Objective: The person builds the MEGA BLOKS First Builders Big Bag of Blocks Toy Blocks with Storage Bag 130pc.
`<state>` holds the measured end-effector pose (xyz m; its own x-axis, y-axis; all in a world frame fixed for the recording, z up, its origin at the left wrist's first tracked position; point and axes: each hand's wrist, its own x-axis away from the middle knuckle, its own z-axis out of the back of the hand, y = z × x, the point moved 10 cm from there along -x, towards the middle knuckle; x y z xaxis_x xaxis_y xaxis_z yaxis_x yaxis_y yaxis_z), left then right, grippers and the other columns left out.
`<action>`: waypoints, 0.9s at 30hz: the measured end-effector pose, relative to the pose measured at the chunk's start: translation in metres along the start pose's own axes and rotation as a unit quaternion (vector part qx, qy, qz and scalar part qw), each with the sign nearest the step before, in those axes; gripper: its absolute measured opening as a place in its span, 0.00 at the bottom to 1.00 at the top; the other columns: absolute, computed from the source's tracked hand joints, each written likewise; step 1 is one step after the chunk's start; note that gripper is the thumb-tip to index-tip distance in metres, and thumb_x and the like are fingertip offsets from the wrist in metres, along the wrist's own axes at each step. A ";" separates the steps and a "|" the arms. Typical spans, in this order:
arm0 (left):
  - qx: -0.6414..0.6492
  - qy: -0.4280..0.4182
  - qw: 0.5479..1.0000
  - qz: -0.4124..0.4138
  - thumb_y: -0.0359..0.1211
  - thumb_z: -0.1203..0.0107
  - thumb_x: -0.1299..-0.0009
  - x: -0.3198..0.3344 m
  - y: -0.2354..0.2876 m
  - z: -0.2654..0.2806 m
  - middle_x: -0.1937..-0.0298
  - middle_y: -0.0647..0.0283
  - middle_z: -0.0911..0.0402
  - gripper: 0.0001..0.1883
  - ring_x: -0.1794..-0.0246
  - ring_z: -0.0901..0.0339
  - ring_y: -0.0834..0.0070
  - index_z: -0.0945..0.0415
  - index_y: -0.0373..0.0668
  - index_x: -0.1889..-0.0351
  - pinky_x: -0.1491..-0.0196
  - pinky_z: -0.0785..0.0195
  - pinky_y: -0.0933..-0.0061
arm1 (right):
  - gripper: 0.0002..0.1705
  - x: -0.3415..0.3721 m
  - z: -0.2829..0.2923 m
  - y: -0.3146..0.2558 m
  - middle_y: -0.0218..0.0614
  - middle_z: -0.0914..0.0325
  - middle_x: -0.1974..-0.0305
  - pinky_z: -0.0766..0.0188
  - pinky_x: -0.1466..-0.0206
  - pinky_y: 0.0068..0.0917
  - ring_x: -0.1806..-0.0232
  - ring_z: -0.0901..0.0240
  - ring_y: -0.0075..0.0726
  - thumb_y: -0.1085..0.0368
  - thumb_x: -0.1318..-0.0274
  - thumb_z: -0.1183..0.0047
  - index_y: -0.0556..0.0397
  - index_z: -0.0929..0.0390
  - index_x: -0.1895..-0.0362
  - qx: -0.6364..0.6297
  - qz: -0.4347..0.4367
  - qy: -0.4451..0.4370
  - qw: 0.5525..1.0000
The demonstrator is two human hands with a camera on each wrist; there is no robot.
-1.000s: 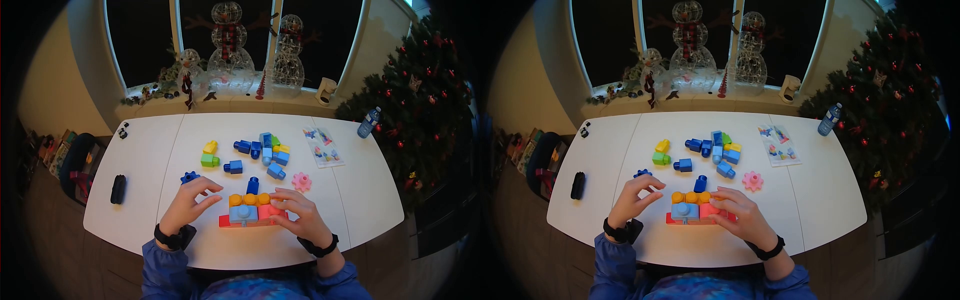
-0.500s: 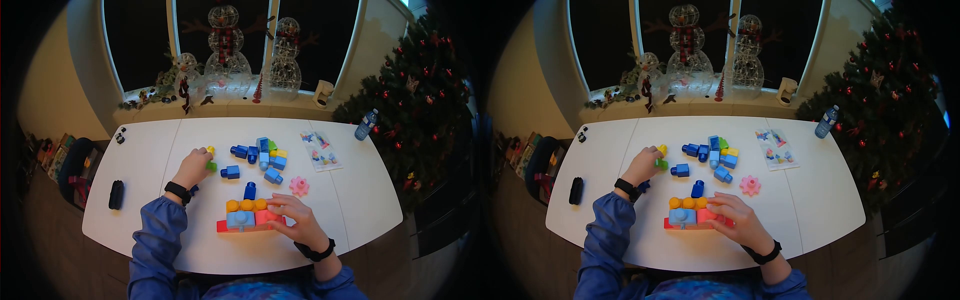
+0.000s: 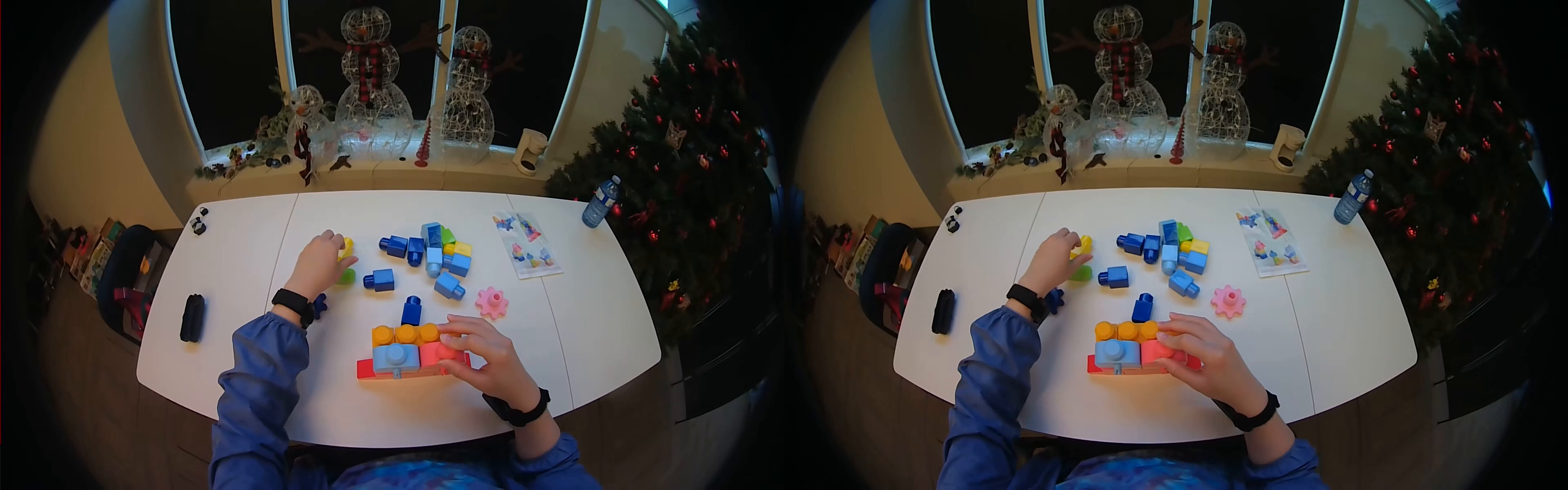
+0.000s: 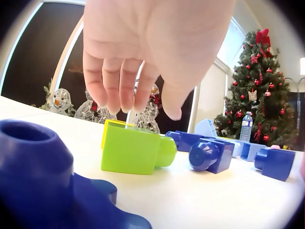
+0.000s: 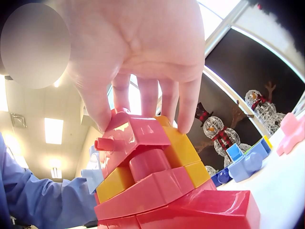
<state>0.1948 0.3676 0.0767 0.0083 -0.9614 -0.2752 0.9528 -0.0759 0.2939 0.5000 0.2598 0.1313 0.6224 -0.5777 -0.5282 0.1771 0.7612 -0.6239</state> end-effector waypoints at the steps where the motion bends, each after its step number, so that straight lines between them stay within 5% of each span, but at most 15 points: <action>1: -0.004 0.018 1.000 0.023 0.37 0.31 0.32 -0.006 -0.007 -0.002 0.56 0.51 0.17 0.15 0.53 0.18 0.50 0.16 0.37 0.54 0.48 0.23 0.56 | 0.19 0.000 0.000 0.000 0.44 0.15 0.43 0.23 0.35 0.44 0.34 0.22 0.56 0.66 0.47 0.25 0.54 0.14 0.51 -0.001 0.002 0.000 1.000; 8: -0.099 -0.085 0.991 0.038 0.40 0.30 0.34 -0.038 -0.039 -0.040 0.52 0.48 0.15 0.18 0.53 0.16 0.49 0.16 0.37 0.54 0.46 0.22 0.56 | 0.20 0.002 -0.001 0.003 0.44 0.15 0.42 0.24 0.34 0.45 0.34 0.22 0.56 0.68 0.47 0.24 0.52 0.15 0.50 -0.011 -0.002 0.002 1.000; 13: 0.146 -0.037 0.988 0.011 0.31 0.30 0.34 -0.013 0.014 0.025 0.54 0.52 0.15 0.20 0.52 0.14 0.60 0.21 0.36 0.46 0.43 0.21 0.66 | 0.20 0.001 -0.001 0.003 0.43 0.15 0.42 0.24 0.34 0.45 0.34 0.22 0.56 0.68 0.48 0.25 0.52 0.15 0.50 -0.007 -0.003 -0.002 1.000; 19: 0.486 -0.064 0.871 -0.018 0.23 0.33 0.28 0.078 0.081 0.057 0.41 0.58 0.22 0.29 0.42 0.17 0.69 0.32 0.41 0.31 0.35 0.24 0.69 | 0.20 0.001 -0.001 0.002 0.43 0.16 0.43 0.23 0.34 0.43 0.34 0.22 0.55 0.67 0.47 0.25 0.54 0.15 0.50 0.003 0.005 0.001 1.000; 21: 0.476 -0.060 0.875 -0.074 0.22 0.35 0.26 0.102 0.095 0.056 0.38 0.58 0.23 0.35 0.40 0.18 0.70 0.35 0.42 0.22 0.35 0.24 0.69 | 0.20 0.002 0.000 0.001 0.43 0.16 0.43 0.22 0.34 0.43 0.34 0.22 0.55 0.67 0.47 0.25 0.54 0.15 0.50 0.004 0.007 0.003 1.000; 27: 0.356 -0.002 0.926 -0.128 0.22 0.33 0.31 0.129 0.114 0.058 0.42 0.53 0.17 0.28 0.43 0.18 0.58 0.23 0.42 0.32 0.39 0.24 0.64 | 0.19 0.001 -0.001 0.001 0.43 0.16 0.43 0.22 0.35 0.43 0.34 0.22 0.56 0.67 0.47 0.25 0.54 0.15 0.51 0.007 0.000 -0.001 1.000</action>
<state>0.2871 0.2191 0.1277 -0.1930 -0.8888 -0.4156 0.4825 -0.4548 0.7486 0.4999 0.2598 0.1295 0.6243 -0.5775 -0.5261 0.1881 0.7647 -0.6163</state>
